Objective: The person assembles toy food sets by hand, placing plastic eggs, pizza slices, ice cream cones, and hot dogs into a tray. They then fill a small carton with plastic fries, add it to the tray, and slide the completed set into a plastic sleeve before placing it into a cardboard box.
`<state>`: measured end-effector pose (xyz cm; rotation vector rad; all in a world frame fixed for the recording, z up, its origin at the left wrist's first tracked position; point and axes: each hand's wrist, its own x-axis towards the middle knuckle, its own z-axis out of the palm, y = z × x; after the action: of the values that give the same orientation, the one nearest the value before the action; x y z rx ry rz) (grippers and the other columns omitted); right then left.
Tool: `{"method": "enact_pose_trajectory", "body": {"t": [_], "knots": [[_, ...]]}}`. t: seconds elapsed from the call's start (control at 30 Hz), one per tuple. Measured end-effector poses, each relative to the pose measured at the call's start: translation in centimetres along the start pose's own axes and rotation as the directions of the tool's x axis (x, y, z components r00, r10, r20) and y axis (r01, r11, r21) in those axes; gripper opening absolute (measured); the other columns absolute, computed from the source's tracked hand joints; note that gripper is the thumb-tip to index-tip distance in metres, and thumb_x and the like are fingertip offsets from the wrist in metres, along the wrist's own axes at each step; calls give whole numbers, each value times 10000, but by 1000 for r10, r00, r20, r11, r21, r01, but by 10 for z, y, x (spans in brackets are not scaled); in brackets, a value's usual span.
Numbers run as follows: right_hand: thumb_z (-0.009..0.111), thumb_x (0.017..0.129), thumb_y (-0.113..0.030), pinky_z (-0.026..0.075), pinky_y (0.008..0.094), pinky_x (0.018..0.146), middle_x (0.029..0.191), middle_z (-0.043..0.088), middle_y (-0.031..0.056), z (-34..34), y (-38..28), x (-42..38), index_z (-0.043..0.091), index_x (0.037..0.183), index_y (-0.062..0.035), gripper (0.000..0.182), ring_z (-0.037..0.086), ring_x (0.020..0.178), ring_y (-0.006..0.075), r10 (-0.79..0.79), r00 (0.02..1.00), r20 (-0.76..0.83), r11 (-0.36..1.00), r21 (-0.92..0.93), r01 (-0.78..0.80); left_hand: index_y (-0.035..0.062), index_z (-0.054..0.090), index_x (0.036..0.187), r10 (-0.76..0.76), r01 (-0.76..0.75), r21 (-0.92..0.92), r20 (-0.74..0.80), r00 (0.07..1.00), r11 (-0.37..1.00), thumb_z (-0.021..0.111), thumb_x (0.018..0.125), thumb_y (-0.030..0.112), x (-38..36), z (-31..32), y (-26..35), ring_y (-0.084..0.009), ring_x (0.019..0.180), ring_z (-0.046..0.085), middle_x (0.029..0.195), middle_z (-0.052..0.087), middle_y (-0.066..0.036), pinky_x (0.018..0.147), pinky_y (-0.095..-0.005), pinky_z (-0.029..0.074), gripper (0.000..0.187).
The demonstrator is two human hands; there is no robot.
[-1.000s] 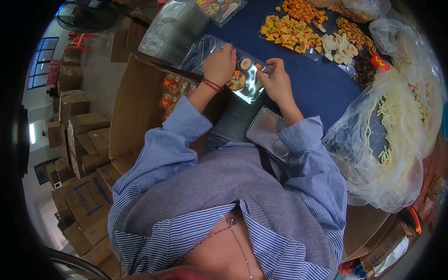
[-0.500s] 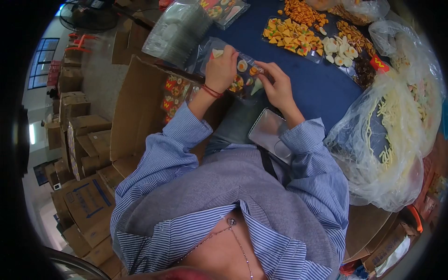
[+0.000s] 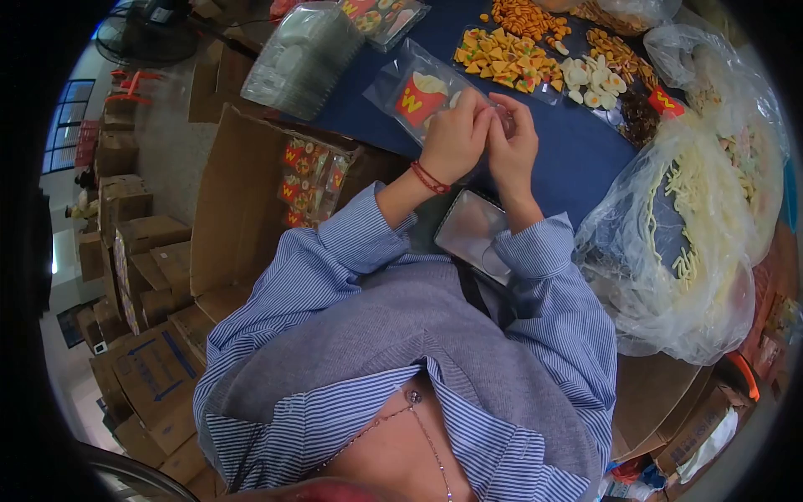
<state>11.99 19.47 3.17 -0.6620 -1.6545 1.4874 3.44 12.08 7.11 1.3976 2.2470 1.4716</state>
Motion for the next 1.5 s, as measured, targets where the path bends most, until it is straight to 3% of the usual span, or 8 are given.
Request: {"method": "enact_pose_trajectory", "body": {"t": [0.1, 0.33, 0.47, 0.53, 0.6, 0.77, 1.2, 1.5], "knots": [[550, 910, -32, 446, 249, 904, 1205, 518, 92, 6, 3, -9, 458, 1298, 6, 401, 548, 1092, 154, 54, 998, 34, 942, 331, -62, 31, 521, 912, 6, -8, -31, -60, 998, 999, 570, 900, 129, 1, -5, -3, -353, 656, 639, 728, 631, -152, 559, -407, 488, 110], [545, 923, -156, 311, 367, 1077, 1403, 419, 126, 18, 17, -10, 405, 1367, -44, 479, 408, 1284, 238, -249, 956, 154, 956, -122, 269, 23, 494, 902, 253, -259, -222, -55, 966, 940, 561, 908, 71, -26, -15, 15, -268, 614, 653, 709, 614, -142, 553, -345, 493, 83], [712, 752, -196, 414, 419, 903, 1161, 536, 120, 19, -18, 3, 531, 1241, -114, 528, 509, 1107, 311, -384, 864, 324, 731, -466, 499, 6, 411, 961, -85, 43, -627, -38, 996, 778, 467, 961, 9, -78, -36, -15, -141, 696, 651, 764, 611, -99, 633, -260, 533, 56], [751, 698, -270, 410, 386, 873, 1180, 524, 94, 25, -26, 6, 530, 1248, -156, 604, 516, 1085, 256, -295, 650, 701, 419, -517, 747, 6, 402, 973, -208, 148, -574, -40, 977, 806, 442, 982, 44, -102, -37, -46, -191, 713, 670, 808, 636, -137, 649, -265, 547, 56], [746, 700, -287, 396, 355, 839, 1204, 509, 70, 36, -5, 6, 521, 1271, -186, 622, 515, 1069, 228, -336, 556, 760, 349, -448, 823, 12, 422, 981, -617, 545, -710, 198, 762, 445, 436, 1003, 132, -118, -36, -71, -218, 727, 681, 878, 659, -174, 641, -270, 549, 123], [668, 783, -276, 424, 381, 813, 1212, 506, 55, 67, 20, 3, 514, 1315, -266, 554, 504, 1082, 238, -349, 345, 872, 234, -275, 932, 29, 467, 942, -697, 596, -734, 240, 676, 325, 440, 1008, 197, -123, -41, -85, -217, 694, 673, 876, 669, -166, 605, -261, 533, 183], [714, 747, -141, 475, 357, 745, 856, 584, 52, 39, 13, 3, 656, 926, -81, 198, 584, 853, 264, -304, 768, 563, 748, -358, 558, 57, 628, 916, -659, 693, -554, 309, 686, 462, 584, 927, 203, -118, -71, -107, -64, 666, 546, 705, 585, 17, 598, -186, 426, 153], [625, 740, -109, 441, 338, 689, 847, 541, 57, 78, 8, -48, 582, 881, -72, 152, 553, 806, 232, -348, 506, 789, 566, -254, 785, 46, 656, 809, -686, 717, -567, 329, 649, 406, 596, 925, 196, -118, -85, -103, -39, 564, 428, 637, 510, 49, 517, -198, 328, 198]]}}
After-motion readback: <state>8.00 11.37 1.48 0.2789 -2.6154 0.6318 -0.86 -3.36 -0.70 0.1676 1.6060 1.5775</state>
